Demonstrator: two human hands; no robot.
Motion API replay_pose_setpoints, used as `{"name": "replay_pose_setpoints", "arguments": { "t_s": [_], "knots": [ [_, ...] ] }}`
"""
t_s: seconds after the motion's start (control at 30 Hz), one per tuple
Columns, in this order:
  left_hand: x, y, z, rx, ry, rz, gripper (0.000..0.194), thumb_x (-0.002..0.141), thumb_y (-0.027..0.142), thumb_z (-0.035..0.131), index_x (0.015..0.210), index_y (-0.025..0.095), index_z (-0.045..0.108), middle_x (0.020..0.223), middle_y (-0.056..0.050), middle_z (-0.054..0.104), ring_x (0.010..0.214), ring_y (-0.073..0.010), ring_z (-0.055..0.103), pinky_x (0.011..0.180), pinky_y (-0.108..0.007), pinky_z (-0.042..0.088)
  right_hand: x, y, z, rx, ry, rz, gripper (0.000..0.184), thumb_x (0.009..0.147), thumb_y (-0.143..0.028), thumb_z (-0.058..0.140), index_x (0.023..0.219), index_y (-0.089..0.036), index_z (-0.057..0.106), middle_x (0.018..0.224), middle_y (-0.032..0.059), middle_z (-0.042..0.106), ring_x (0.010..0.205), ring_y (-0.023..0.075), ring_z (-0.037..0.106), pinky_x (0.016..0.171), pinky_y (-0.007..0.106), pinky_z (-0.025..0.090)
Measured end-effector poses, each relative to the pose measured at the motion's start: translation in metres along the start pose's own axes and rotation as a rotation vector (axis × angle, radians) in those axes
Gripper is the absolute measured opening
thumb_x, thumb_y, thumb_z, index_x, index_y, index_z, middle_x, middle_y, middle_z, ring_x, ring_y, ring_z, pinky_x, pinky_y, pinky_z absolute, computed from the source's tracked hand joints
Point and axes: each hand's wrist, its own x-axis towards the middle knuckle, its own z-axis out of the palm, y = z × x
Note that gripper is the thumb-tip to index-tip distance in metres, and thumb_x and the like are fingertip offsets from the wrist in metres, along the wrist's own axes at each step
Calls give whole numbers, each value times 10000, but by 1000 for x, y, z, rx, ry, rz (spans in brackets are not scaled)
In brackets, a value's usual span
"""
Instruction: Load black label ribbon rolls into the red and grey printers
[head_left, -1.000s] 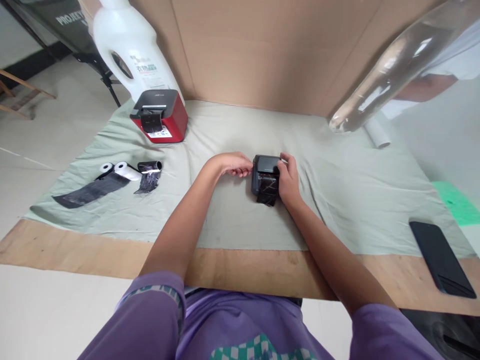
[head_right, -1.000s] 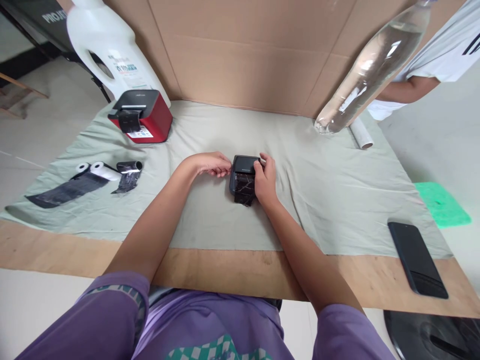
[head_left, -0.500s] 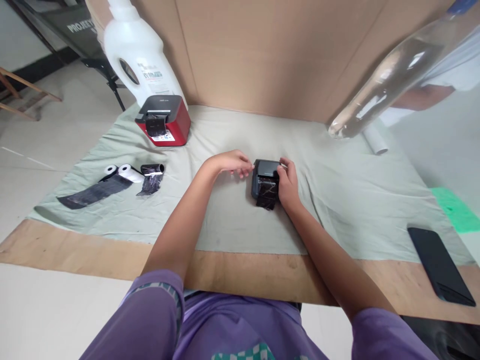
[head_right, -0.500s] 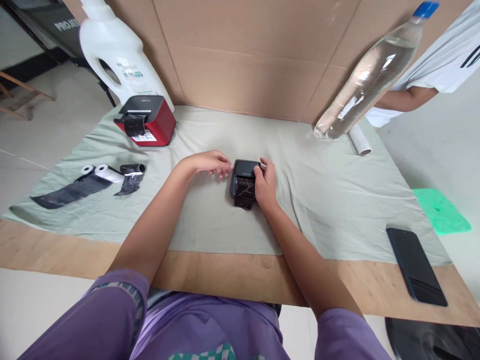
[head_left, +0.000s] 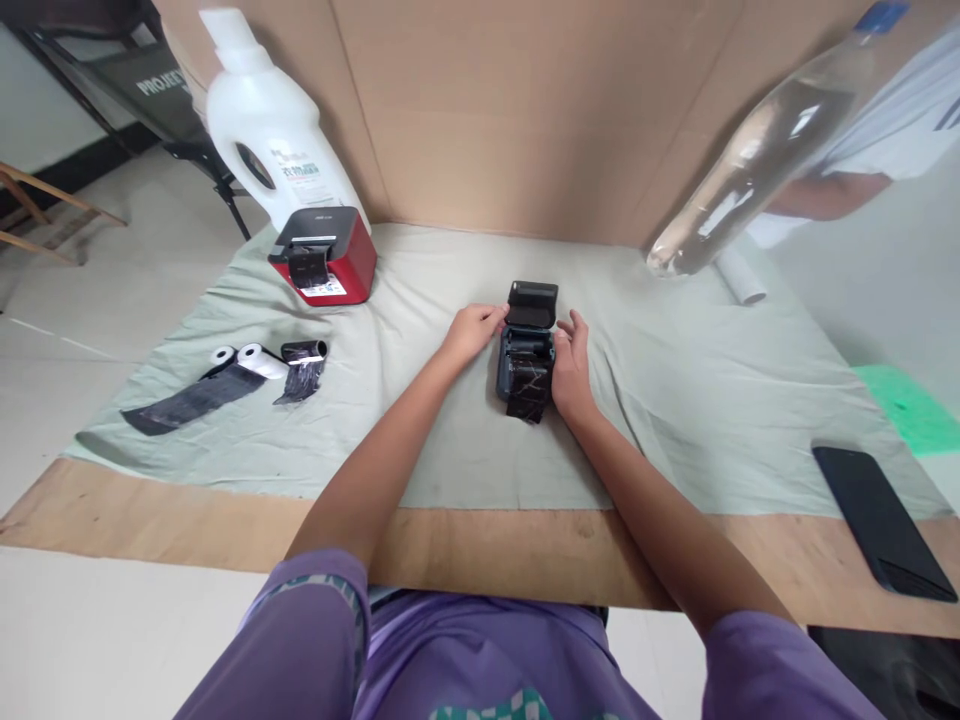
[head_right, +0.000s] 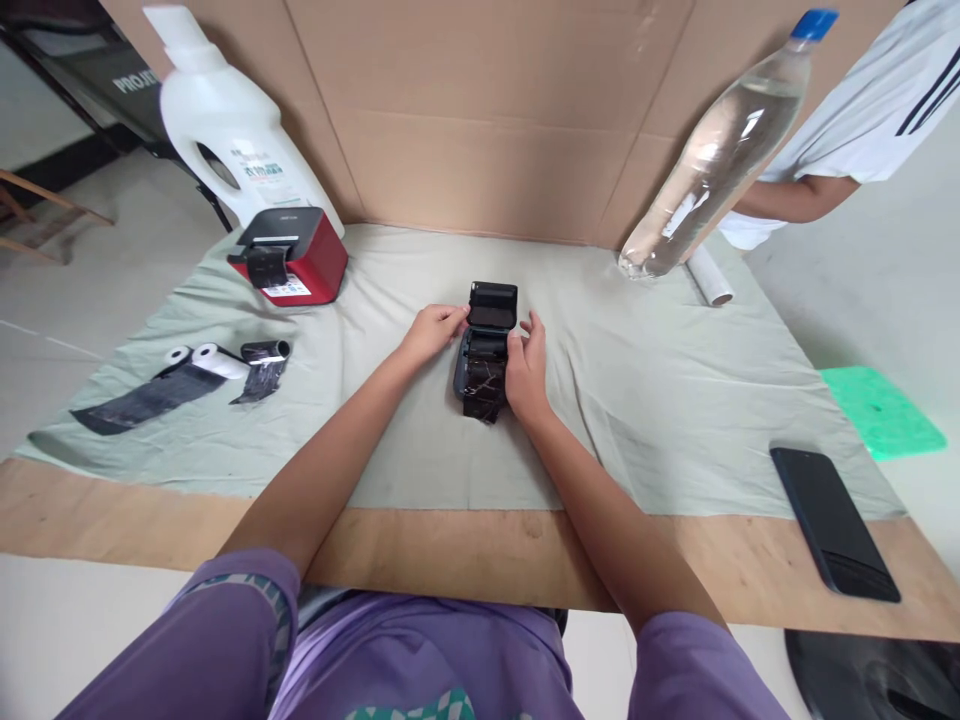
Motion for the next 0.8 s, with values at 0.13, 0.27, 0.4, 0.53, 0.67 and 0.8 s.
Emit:
{"name": "replay_pose_setpoints", "arguments": {
  "t_s": [0.13,0.27,0.4,0.53,0.67,0.8],
  "knots": [
    [-2,3,8,29,89,-12,507,988,524,423,637,187,565,621,-5,586,656,-146,542,644,-232,398,1,1,1,34,-21,20,629,930,-509,542,1485,-262,380,1485,156,474,1257,260,583,1132,501,441],
    [-3,5,6,1,74,-29,490,979,528,433,644,197,570,555,9,528,630,-152,539,622,-234,390,2,3,2,41,-24,14,593,923,-485,540,1452,-251,407,1500,165,466,1258,262,585,1135,511,442],
    [-4,5,6,33,93,-46,496,979,544,421,652,202,570,578,3,555,655,-158,551,629,-232,400,2,5,3,67,-23,12,545,914,-432,557,1412,-250,430,1497,164,477,1243,249,604,1127,514,456],
    [-6,8,4,66,82,-83,502,988,540,404,666,203,589,569,1,559,642,-164,559,634,-238,411,2,5,3,105,-28,15,528,892,-385,576,1383,-244,443,1497,169,479,1248,250,615,1116,514,469],
    [-13,25,-4,229,137,-88,463,993,501,424,700,200,620,683,-23,646,686,-166,582,643,-245,398,1,4,3,121,-32,11,515,883,-370,578,1365,-252,443,1492,170,484,1241,253,626,1099,517,481],
    [-23,56,-13,433,63,88,298,915,483,596,829,226,720,872,-45,733,842,-204,644,702,-259,413,2,5,3,130,-27,13,541,867,-365,582,1370,-228,438,1484,189,483,1259,268,621,1104,516,474]
  ]
}}
